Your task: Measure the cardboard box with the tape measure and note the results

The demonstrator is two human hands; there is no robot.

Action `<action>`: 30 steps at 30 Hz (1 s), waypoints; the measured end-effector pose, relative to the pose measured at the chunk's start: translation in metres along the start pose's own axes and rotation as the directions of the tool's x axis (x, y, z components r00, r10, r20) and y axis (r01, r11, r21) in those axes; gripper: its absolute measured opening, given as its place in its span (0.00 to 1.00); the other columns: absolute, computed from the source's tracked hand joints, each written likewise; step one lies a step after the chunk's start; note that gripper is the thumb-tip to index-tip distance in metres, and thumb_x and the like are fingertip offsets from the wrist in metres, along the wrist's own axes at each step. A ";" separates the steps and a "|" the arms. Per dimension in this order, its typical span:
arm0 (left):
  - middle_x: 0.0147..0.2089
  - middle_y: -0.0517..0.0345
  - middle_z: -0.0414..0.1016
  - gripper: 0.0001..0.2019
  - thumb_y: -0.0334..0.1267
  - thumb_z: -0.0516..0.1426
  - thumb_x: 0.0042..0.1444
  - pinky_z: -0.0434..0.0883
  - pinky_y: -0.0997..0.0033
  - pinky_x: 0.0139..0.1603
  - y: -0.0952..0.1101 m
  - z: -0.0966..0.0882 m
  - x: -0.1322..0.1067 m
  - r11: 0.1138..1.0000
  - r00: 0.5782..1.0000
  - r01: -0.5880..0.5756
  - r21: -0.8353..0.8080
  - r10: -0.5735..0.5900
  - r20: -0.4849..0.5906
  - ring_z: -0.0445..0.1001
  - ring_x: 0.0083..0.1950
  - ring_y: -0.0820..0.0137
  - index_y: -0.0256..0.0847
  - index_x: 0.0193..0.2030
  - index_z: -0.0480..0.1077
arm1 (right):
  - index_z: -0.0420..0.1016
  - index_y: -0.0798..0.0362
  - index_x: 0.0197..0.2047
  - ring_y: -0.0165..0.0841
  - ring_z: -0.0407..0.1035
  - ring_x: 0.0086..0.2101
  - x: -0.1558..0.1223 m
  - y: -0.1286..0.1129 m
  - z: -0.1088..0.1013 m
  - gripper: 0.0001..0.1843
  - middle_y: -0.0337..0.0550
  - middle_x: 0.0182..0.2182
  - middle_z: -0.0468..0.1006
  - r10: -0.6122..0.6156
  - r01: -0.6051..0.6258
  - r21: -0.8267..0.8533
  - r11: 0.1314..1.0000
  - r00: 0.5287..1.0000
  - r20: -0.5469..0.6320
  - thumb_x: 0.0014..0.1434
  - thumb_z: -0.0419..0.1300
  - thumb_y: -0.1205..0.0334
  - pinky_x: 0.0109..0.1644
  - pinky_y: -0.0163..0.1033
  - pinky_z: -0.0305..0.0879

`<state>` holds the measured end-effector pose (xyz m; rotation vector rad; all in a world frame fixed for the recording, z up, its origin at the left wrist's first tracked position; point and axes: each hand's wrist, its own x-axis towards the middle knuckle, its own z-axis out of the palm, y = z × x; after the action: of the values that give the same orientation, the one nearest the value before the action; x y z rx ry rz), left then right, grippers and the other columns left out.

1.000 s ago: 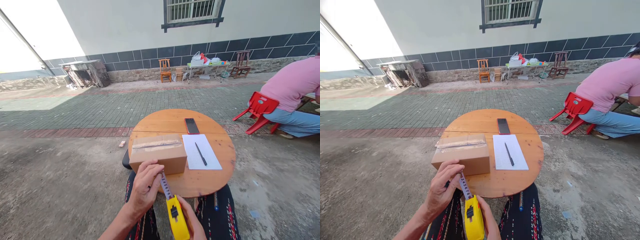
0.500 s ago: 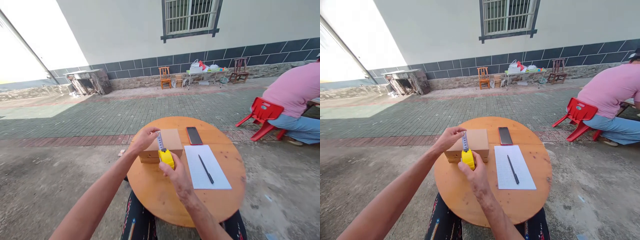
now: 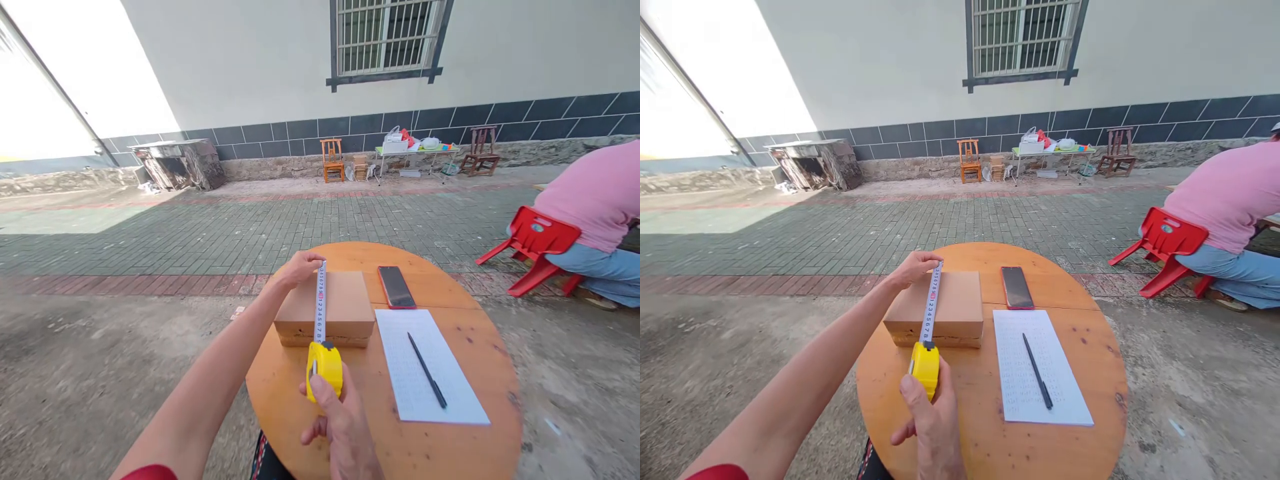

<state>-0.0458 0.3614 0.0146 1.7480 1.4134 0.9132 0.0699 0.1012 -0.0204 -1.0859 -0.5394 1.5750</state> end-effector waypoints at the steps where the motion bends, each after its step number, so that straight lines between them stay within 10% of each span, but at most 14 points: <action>1: 0.38 0.56 0.81 0.16 0.41 0.56 0.48 0.69 0.70 0.44 -0.003 0.003 0.000 1.000 1.000 0.000 0.006 0.000 0.017 0.75 0.40 0.67 0.38 0.40 0.80 | 0.70 0.51 0.52 0.38 0.72 0.38 -0.003 0.003 0.001 0.40 0.42 0.36 0.72 0.008 -0.008 0.019 1.000 1.000 -0.002 0.42 0.73 0.37 0.17 0.30 0.68; 14: 0.27 0.60 0.75 0.10 0.37 0.54 0.49 0.61 0.71 0.27 -0.008 0.010 -0.021 0.981 0.993 -0.020 0.192 -0.004 0.121 0.68 0.29 0.69 0.41 0.30 0.77 | 0.69 0.53 0.49 0.23 0.67 0.13 -0.024 0.007 0.000 0.43 0.43 0.34 0.81 0.219 -0.224 0.094 0.970 0.974 0.061 0.41 0.71 0.31 0.18 0.32 0.66; 30: 0.42 0.56 0.76 0.14 0.47 0.57 0.65 0.76 0.64 0.42 -0.008 0.011 -0.029 0.970 0.992 -0.039 0.239 0.010 0.124 0.76 0.40 0.68 0.36 0.43 0.73 | 0.68 0.51 0.54 0.35 0.73 0.34 -0.038 0.018 0.010 0.42 0.39 0.34 0.72 -0.048 0.048 -0.006 0.999 0.999 -0.017 0.42 0.74 0.39 0.18 0.29 0.69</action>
<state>-0.0453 0.3332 -0.0004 1.9685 1.4740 0.6560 0.0517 0.0628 -0.0164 -1.0824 -0.5551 1.5216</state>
